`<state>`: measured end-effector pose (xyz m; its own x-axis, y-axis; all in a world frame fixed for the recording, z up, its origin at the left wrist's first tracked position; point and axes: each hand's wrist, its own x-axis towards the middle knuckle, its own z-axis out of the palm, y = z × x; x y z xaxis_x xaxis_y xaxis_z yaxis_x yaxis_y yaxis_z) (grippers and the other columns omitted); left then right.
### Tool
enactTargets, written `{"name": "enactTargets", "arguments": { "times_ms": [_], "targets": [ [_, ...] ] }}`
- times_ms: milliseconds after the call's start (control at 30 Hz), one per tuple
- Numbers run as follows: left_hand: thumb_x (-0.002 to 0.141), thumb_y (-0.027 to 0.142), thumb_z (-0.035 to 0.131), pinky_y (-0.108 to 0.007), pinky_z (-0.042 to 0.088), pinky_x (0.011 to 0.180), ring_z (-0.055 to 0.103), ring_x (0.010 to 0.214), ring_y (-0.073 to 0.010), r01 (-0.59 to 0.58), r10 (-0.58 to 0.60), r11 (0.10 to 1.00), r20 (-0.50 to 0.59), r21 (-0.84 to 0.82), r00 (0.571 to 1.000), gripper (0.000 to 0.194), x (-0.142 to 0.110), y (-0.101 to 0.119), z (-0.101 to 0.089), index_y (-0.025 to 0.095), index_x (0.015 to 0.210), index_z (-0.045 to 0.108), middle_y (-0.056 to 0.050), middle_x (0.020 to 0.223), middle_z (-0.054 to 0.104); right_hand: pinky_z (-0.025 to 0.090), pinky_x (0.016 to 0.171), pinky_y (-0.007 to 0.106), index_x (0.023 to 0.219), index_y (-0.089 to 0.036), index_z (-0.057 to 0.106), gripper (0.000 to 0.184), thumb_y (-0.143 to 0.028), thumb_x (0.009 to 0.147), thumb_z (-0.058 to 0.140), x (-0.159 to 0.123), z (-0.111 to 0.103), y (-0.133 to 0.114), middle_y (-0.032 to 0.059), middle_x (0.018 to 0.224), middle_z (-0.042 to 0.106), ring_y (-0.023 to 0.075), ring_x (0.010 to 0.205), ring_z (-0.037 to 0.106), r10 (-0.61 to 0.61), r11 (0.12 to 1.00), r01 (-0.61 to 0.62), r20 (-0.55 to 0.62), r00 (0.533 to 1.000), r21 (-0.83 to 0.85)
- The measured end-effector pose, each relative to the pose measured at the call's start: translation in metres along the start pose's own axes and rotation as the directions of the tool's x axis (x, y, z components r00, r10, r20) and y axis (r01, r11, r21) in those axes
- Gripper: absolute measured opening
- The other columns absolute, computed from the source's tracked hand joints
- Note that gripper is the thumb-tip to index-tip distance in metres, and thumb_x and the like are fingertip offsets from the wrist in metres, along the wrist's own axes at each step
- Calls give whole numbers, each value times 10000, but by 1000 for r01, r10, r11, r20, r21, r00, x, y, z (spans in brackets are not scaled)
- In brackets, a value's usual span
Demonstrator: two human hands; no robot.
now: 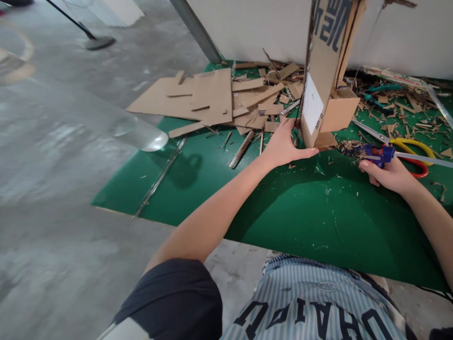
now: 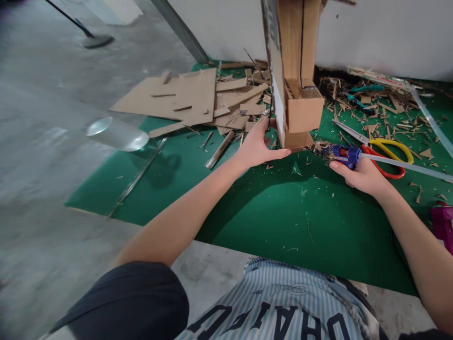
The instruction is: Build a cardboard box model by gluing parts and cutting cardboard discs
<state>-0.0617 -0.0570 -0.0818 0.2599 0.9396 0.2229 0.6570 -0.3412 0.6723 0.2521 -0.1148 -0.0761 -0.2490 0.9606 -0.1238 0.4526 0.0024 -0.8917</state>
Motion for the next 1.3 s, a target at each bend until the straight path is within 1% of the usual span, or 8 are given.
{"name": "enactTargets", "arguments": {
  "times_ms": [133,233,333,633,867,1000,1100,1300],
  "targets": [
    [632,864,699,-426,565,788,640,1109,-350,-2,6,995,33,-105,999,832,1,0,0,214,1118,518,-165,1228,634,390,360,267,772,-218,571,611,-825,758,651,1,0,-7,-11,660,565,67,374,453,-26,997,23,35,999,78],
    [615,868,712,-372,540,700,640,1105,-350,1,10,983,59,-185,998,869,1,2,-1,207,1151,530,-181,1287,619,385,348,254,772,-219,562,585,-795,778,664,3,-2,-7,-13,695,564,57,377,464,-64,991,57,59,996,117],
    [598,855,743,-360,518,651,649,1067,-347,6,10,978,74,-206,997,918,1,2,-1,197,1205,538,-199,1318,603,385,344,246,761,-222,548,548,-755,812,666,3,-3,-5,-26,665,534,58,381,468,-77,989,66,78,994,134],
    [609,828,751,-360,519,655,641,1064,-339,-45,59,976,64,-213,996,929,3,-6,1,190,1253,545,-189,1296,609,368,361,236,709,-223,501,579,-774,814,646,1,-5,-9,-52,521,466,69,375,453,-49,994,36,126,991,103],
    [603,852,735,-336,481,604,643,916,-281,-58,80,969,85,-242,993,984,5,-11,3,193,1309,542,-177,1270,609,370,362,246,715,-232,499,560,-760,823,650,2,-6,-8,-52,502,468,82,377,452,-55,992,38,144,988,117],
    [604,844,742,-331,470,609,641,918,-277,-76,95,970,75,-232,993,999,5,-11,3,184,1326,541,-175,1266,612,371,360,253,703,-230,508,557,-754,825,654,2,-8,-6,-48,502,466,84,373,449,-55,993,38,155,986,114],
    [603,837,748,-318,443,583,640,881,-260,-59,79,971,80,-232,994,985,5,-10,2,169,1301,556,-182,1273,614,376,368,250,725,-222,529,537,-730,842,656,3,-8,-2,-41,554,492,78,386,462,-55,991,37,141,989,128],
    [604,832,747,-321,439,614,632,913,-257,-29,45,965,54,-259,998,978,6,-10,1,157,1288,560,-184,1341,624,401,376,279,882,-222,640,539,-758,830,637,4,-1,3,17,778,640,85,419,479,-105,975,94,43,994,199]
  ]
}}
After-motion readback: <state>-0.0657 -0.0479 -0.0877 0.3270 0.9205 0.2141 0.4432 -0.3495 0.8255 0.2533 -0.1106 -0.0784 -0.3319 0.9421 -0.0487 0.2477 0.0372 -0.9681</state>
